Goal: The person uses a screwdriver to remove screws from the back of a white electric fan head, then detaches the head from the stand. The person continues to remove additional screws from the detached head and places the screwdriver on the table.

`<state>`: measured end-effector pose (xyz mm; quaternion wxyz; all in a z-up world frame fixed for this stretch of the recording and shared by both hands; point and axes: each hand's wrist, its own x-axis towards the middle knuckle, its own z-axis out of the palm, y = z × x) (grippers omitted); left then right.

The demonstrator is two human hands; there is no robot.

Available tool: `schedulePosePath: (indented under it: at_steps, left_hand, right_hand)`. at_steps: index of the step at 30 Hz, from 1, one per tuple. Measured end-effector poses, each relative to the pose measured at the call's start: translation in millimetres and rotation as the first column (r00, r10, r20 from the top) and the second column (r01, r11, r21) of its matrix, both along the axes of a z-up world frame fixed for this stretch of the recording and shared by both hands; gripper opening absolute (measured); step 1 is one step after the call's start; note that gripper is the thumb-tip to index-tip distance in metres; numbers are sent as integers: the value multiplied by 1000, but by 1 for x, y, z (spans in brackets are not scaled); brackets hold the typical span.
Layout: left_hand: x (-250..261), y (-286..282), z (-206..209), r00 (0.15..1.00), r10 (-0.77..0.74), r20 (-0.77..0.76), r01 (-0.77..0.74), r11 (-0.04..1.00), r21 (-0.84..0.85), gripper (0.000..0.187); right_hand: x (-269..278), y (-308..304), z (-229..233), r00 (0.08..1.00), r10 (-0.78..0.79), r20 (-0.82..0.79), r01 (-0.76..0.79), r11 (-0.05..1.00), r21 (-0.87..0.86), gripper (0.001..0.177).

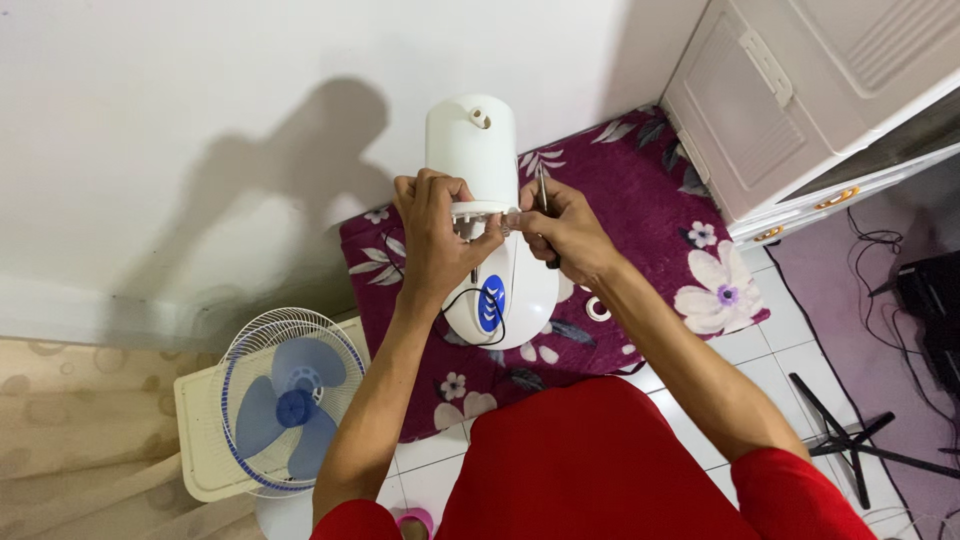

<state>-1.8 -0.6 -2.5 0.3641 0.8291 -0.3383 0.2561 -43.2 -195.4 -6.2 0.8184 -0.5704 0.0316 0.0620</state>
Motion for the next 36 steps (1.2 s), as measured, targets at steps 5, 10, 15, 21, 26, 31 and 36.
schedulePosePath:
  at_steps: [5,10,15,21,26,31,36]
  left_hand:
    - [0,-1,1,1000,4,6,-5,1000,12,46]
    - [1,-2,2,1000,6,12,-6,1000,19,45]
    - [0,-4,2,998,17,60,-18,999,28,45]
    - [8,-7,0,994,52,99,-52,999,-2,46]
    - [9,-7,-2,994,62,93,-60,998,-14,46]
    - [8,-5,-1,995,58,80,-58,998,1,45]
    - [9,-5,1,996,14,90,-14,1000,-3,46]
  right_hand:
    - [-4,7,-7,997,-77,-7,77,995,63,20]
    - [1,5,-9,997,-78,-8,79,996,34,19]
    - [4,15,-17,985,-165,40,168,982,-88,22]
    - [1,13,-20,992,-93,89,88,994,61,17]
    - [2,14,-15,992,-124,-6,124,991,51,20]
    - [1,13,-10,995,-91,-31,94,988,119,14]
    - [-17,-10,0,995,24,97,-18,997,-70,39]
